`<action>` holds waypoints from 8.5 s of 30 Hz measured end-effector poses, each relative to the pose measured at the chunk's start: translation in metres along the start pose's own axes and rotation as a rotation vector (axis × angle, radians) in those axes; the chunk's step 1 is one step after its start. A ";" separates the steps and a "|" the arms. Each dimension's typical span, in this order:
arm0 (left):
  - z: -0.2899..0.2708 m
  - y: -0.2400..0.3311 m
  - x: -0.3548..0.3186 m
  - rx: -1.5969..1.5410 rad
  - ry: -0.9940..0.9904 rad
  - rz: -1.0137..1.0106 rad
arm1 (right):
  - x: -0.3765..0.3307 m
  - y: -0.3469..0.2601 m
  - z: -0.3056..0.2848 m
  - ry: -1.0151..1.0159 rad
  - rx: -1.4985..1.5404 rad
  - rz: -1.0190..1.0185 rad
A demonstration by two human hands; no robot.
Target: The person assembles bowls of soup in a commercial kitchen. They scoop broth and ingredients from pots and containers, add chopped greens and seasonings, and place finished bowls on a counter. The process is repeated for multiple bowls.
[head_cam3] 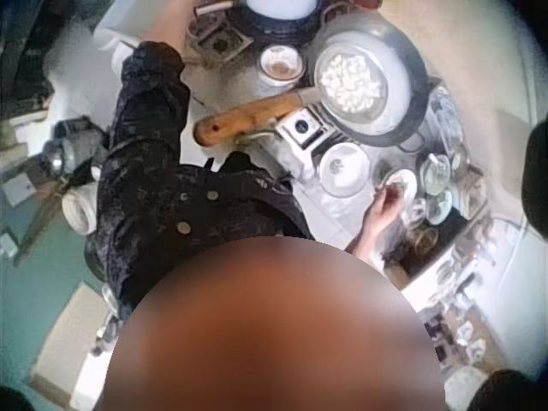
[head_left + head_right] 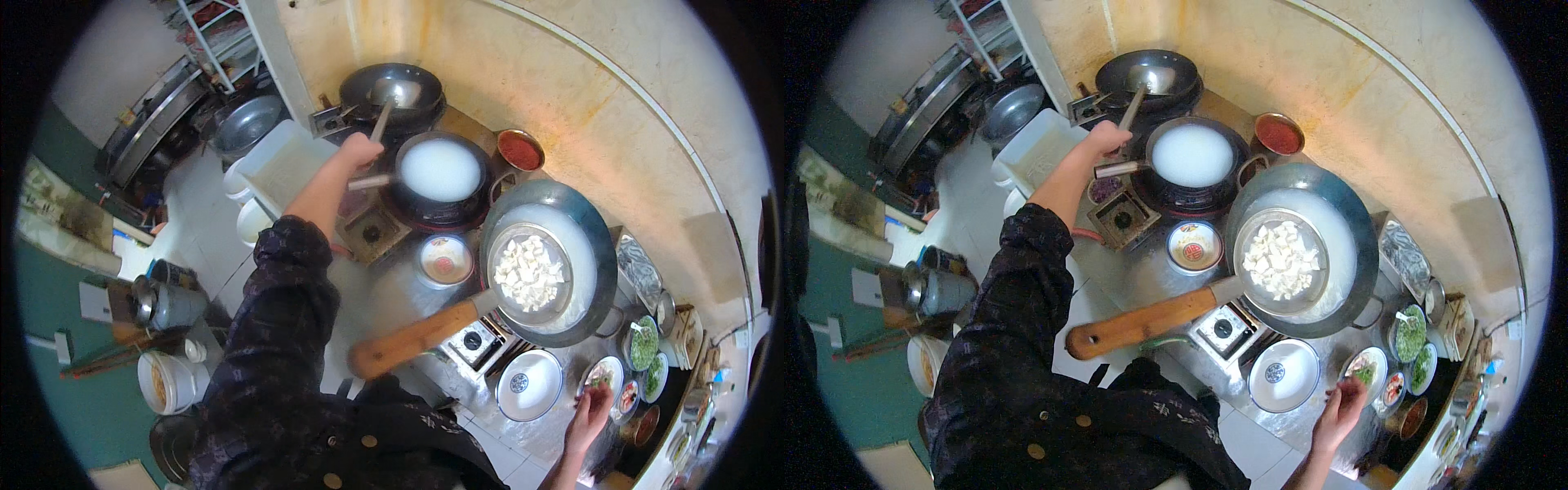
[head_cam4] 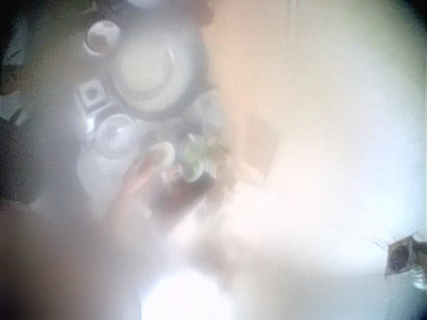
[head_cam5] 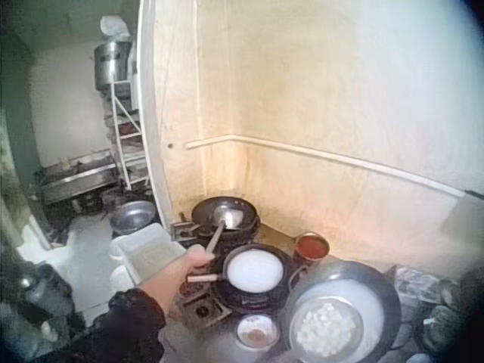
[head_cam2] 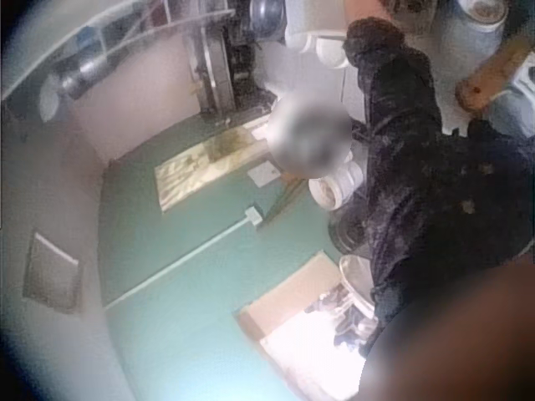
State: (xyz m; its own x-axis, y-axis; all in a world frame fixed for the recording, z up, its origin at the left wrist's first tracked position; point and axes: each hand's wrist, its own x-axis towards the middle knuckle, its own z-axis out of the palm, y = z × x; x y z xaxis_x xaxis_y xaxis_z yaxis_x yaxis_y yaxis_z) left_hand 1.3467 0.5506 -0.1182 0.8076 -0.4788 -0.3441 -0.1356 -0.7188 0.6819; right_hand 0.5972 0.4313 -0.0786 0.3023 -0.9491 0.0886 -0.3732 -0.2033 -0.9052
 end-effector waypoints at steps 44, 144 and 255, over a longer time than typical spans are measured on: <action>0.042 0.086 -0.436 -1.233 -1.124 -0.019 | 0.049 -0.024 0.073 -0.094 -0.634 0.184; 0.548 0.240 -0.530 0.583 -0.417 1.151 | -0.070 0.161 -0.335 0.081 0.944 0.794; 0.485 0.196 -0.545 0.463 -0.315 1.017 | -0.066 0.146 -0.319 0.049 0.623 0.757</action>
State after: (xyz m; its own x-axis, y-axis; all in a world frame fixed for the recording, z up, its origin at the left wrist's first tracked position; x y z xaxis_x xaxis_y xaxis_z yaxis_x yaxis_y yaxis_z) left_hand 0.6023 0.4265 -0.1101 0.0358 -0.9987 0.0376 -0.8892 -0.0147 0.4572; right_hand 0.2430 0.3875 -0.0840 0.1324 -0.7880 -0.6012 0.0807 0.6131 -0.7859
